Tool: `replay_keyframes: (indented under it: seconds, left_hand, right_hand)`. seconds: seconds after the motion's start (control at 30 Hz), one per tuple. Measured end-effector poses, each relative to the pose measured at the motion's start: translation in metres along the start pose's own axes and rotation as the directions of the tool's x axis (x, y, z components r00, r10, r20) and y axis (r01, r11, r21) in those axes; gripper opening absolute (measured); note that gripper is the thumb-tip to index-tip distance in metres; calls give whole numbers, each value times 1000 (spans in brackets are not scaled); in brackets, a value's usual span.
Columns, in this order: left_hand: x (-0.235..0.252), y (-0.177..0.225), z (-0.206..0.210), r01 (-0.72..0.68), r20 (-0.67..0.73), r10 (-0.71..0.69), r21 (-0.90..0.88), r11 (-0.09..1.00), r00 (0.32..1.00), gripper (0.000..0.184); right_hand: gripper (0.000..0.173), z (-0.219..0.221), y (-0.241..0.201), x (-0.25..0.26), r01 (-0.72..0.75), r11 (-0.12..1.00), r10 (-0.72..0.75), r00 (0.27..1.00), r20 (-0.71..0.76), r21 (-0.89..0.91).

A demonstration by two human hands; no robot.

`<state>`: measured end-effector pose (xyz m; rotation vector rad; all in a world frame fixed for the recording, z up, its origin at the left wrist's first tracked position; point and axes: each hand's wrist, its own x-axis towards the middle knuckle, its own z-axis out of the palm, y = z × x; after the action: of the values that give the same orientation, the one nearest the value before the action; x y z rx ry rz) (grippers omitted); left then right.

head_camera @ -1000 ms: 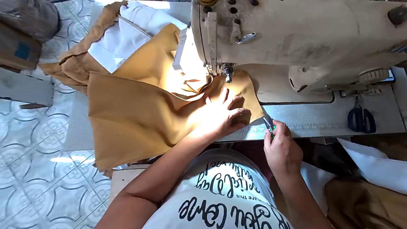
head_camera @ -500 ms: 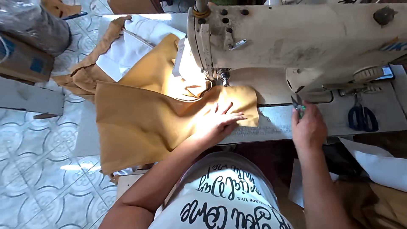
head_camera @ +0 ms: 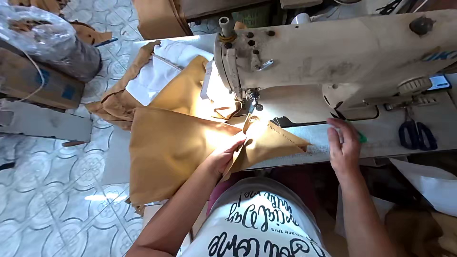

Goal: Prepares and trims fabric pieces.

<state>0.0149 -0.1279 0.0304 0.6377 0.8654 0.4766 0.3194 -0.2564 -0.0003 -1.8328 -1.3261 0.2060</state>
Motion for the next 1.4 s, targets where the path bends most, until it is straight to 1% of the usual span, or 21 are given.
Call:
replay_keyframes:
  seconds: [0.07,0.13,0.2,0.27,0.3,0.37,0.43,0.5,0.57,0.63,0.77,0.83,0.87,0.93,1.03,1.07,1.13,1.17,1.23,1.3,1.4]
  left_hand:
    - [1,-3,-5,-27,82,21,65,998,996,17]
    - [3,-6,-6,-139,224,64,337,931,972,30]
    - [-3,-8,3,-314,371,82,624,715,925,36]
    - [-19,-13,14,-501,517,112,718,483,848,41]
    - [-28,-17,14,-577,546,188,759,301,816,52]
    - [-47,-20,1,-520,532,295,845,-123,794,64]
    - [-68,-13,-32,-365,460,385,883,-294,800,44]
    - [-102,14,-66,-267,352,440,932,-245,826,20]
    - [-146,51,-86,-186,216,485,976,-110,847,25]
    - [-177,79,-98,-188,131,589,982,36,797,33]
    - [-150,115,-107,50,88,720,985,-168,689,35]
    - [-117,115,-68,182,84,757,948,-261,648,29]
    - [-104,109,-46,202,112,760,930,-307,640,37]
    - [-84,82,-15,104,234,720,914,-392,653,48]
    - [-53,4,21,-320,504,594,862,-394,627,28]
    - [-48,-18,32,-471,570,530,821,-324,628,23]
    - [-43,-38,49,-770,726,322,637,16,608,22]
    - [-43,-43,57,-837,819,189,507,204,542,22]
    - [-44,-45,74,-828,932,-68,349,439,357,19]
    - [-43,-40,89,-783,935,-226,351,514,271,17]
    - [-44,-28,99,-773,932,-287,346,533,219,37]
  right_hand:
    - [57,8,-23,-3,-72,944,13,983,181,323]
    - [71,16,-49,0,-69,924,-68,938,339,377]
    - [74,27,-73,4,105,957,-207,900,383,270]
    - [39,32,-87,5,272,938,-331,885,328,213]
    - [21,27,-89,4,307,929,-356,894,273,205]
    - [11,0,-86,6,309,927,-337,935,110,215]
    - [11,-35,-78,7,306,919,-305,951,-47,249]
    - [11,-60,-75,3,350,890,-318,936,-153,292]
    - [9,-65,-77,0,358,873,-316,932,-175,330]
    - [7,-51,-76,2,293,895,-267,956,-122,335]
    - [22,-3,-63,22,109,950,-109,994,-18,294]
    - [36,-5,-50,27,38,991,-44,998,41,129]
    - [40,-16,-42,28,11,1000,-12,998,60,27]
    - [39,-52,-24,26,-77,979,86,995,41,-189]
    - [39,-110,9,23,-293,842,293,953,-73,-452]
    - [39,-121,24,23,-378,788,368,922,-121,-486]
    - [39,-133,53,22,-494,687,474,861,-187,-533]
    - [39,-134,63,21,-522,651,511,838,-191,-551]
    - [38,-133,72,18,-540,610,548,816,-183,-580]
    - [39,-130,73,18,-547,595,558,809,-187,-588]
    - [40,-132,75,22,-551,593,567,803,-182,-587]
